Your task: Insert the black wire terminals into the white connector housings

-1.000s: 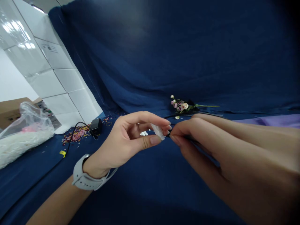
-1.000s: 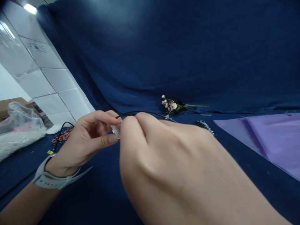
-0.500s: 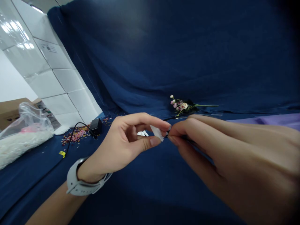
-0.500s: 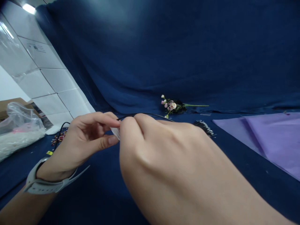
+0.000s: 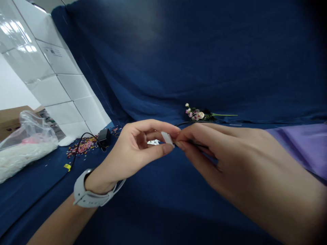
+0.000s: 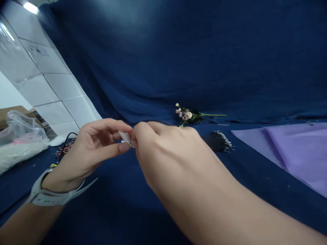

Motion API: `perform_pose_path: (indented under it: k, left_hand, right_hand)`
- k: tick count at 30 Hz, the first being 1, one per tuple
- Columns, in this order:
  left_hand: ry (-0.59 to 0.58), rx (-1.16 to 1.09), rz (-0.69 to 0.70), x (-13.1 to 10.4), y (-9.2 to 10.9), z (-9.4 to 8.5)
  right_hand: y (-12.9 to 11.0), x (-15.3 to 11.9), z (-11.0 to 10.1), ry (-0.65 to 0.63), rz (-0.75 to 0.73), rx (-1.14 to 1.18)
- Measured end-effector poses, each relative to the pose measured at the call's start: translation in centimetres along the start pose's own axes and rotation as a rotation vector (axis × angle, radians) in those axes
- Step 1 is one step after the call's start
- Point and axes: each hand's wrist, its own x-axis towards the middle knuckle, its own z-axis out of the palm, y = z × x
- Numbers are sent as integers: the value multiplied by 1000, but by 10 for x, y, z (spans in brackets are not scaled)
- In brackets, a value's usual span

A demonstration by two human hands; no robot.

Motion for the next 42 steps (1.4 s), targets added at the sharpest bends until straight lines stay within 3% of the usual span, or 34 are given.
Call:
perform_pose_path:
  k: [2, 5, 7, 10, 14, 18, 20, 23, 31, 37, 42]
  left_hand:
    - [-2, -9, -55, 3, -2, -4]
    - [10, -11, -183, 9, -5, -11]
    - [33, -1, -287, 12, -5, -17]
    - [87, 69, -390, 15, -2, -27]
    - [130, 127, -465, 15, 5, -41]
    - [159, 157, -491, 15, 11, -50]
    - [161, 151, -489, 15, 12, -51]
    - [151, 151, -498, 15, 11, -50]
    - [148, 188, -507, 14, 12, -48]
    - [118, 165, -509, 15, 8, -50]
    - [110, 155, -519, 15, 6, -50]
  right_hand:
    - [6, 7, -1, -49, -40, 44]
    - [25, 19, -5, -214, 98, 248]
    - [46, 25, -8, -303, 194, 327]
    - [84, 29, 1, -320, 309, 237]
    - [125, 17, 47, -502, 278, 155]
    - [147, -6, 106, -634, 288, 69]
    - [152, -15, 125, -641, 311, 18]
    - [154, -21, 135, -635, 345, -14]
    - [151, -15, 131, -610, 500, 28]
    - [155, -5, 119, -533, 539, 33]
    - [154, -8, 123, -548, 581, 14]
